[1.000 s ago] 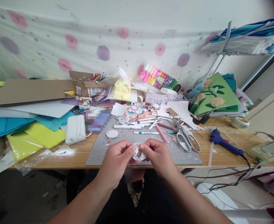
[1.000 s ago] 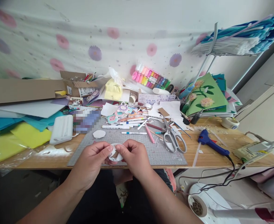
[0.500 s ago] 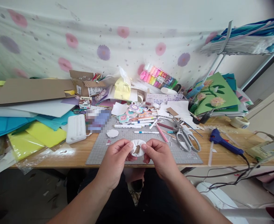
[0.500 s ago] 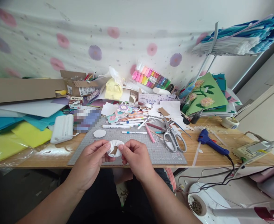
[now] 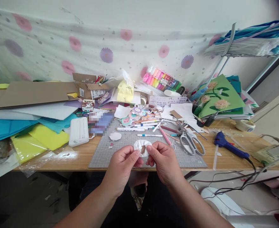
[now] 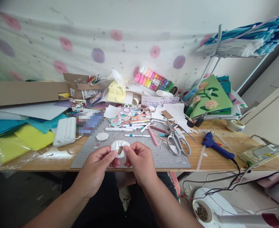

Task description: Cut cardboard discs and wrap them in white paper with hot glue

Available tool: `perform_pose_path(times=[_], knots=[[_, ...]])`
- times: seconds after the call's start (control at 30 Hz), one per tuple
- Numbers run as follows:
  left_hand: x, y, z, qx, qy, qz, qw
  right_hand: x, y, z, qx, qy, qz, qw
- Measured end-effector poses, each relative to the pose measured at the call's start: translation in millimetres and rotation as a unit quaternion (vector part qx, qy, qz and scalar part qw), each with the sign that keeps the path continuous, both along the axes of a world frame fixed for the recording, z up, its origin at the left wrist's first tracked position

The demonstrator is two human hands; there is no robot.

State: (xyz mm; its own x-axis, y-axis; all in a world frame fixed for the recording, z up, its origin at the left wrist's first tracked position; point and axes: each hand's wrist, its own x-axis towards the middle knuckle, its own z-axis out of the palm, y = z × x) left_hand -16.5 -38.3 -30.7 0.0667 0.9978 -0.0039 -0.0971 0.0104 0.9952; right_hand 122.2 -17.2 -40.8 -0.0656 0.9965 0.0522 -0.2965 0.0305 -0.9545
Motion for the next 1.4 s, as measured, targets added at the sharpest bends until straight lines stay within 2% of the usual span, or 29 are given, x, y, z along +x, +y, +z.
perform_pose_path(times=[0.17, 0.37, 0.5, 0.67, 0.77, 0.87, 0.97, 1.03, 1.17, 1.27, 1.33, 1.4], knots=[[2.8, -0.2, -1.2, 0.033, 0.023, 0.045, 0.998, -3.3, -2.1, -5.1, -0.002, -0.007, -0.014, 1.000], [-4.8, 2.2, -0.3, 0.017, -0.037, -0.023, 0.999, 0.3, 0.2, -2.8, -0.023, 0.028, -0.004, 0.999], [-9.5, 6.2, 2.8, 0.029, -0.055, -0.002, 0.998, 3.1, 0.7, 1.7, -0.033, 0.035, 0.016, 0.999], [-6.6, 7.1, 6.3, 0.000, -0.030, -0.013, 0.999, 3.4, -2.1, 2.8, -0.034, 0.006, 0.040, 0.999], [-5.3, 6.8, 5.8, 0.007, -0.004, 0.008, 1.000, 2.2, -3.3, 2.1, -0.025, -0.013, 0.033, 0.999], [-5.8, 6.7, 4.2, 0.024, 0.014, 0.034, 0.999, 1.5, -3.8, 1.4, -0.017, 0.010, 0.044, 0.999], [-6.0, 5.9, 2.6, 0.032, 0.011, 0.065, 0.997, 1.9, -4.2, 0.7, -0.020, 0.041, 0.058, 0.997], [-5.0, 4.4, 1.7, 0.026, -0.002, 0.072, 0.997, 2.3, -4.6, 0.5, -0.013, 0.026, 0.048, 0.998], [-2.6, 1.2, 0.9, 0.007, -0.027, 0.041, 0.999, 2.1, -5.2, 1.2, -0.011, -0.005, 0.025, 1.000], [-5.9, 0.8, 4.5, 0.006, -0.040, 0.009, 0.999, 2.0, -5.4, 1.7, -0.019, -0.001, 0.033, 0.999], [-14.2, 1.9, 11.6, 0.038, -0.048, 0.059, 0.996, 2.7, -5.9, 1.5, -0.022, 0.003, 0.042, 0.999], [-28.5, 3.4, 23.3, 0.103, -0.058, 0.168, 0.979, 4.0, -6.6, 0.8, -0.024, 0.004, 0.046, 0.999]])
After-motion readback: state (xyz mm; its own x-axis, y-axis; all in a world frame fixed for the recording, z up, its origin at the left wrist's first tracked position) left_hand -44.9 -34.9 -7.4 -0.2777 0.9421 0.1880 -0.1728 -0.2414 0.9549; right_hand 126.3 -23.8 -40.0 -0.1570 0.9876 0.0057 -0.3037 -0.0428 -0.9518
